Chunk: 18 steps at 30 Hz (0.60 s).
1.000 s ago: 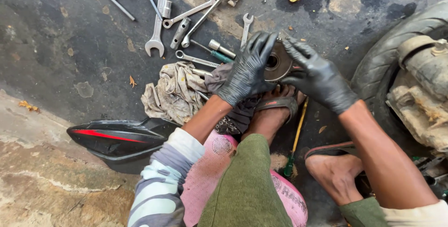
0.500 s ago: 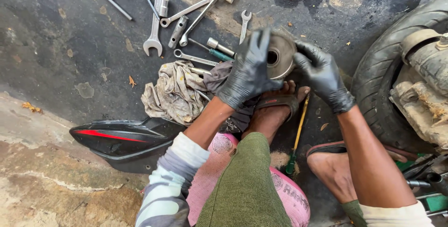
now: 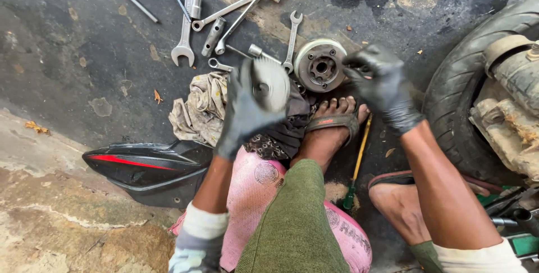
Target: Disassembling and inspecting motorcycle engine components, specifically the flywheel and gears.
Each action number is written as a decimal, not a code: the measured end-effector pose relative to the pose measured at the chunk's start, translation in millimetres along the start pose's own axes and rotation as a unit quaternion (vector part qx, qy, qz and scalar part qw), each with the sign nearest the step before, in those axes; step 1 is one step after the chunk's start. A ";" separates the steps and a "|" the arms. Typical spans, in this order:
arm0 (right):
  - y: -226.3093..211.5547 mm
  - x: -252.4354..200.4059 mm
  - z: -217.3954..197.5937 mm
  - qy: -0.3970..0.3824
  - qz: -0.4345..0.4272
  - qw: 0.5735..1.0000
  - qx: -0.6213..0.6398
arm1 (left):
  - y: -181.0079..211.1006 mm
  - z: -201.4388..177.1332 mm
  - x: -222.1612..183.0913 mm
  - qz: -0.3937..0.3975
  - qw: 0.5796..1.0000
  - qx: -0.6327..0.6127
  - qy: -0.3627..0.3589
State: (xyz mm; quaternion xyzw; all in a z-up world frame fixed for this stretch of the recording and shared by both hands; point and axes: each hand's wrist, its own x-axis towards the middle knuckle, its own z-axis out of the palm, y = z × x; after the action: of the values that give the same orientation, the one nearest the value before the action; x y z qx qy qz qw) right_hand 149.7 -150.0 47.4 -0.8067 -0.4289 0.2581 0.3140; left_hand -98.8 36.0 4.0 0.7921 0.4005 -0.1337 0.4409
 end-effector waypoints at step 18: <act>-34.0 47.8 3.0 -0.316 -0.074 0.879 -0.349 | 86.0 -3.2 -23.6 0.161 0.978 0.131 0.032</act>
State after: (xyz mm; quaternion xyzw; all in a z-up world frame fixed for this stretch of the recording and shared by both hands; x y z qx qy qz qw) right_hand 153.5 -93.5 63.1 -0.7055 -0.6262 0.3089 -0.1218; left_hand -49.7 1.4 70.0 0.9008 0.2609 -0.0870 0.3361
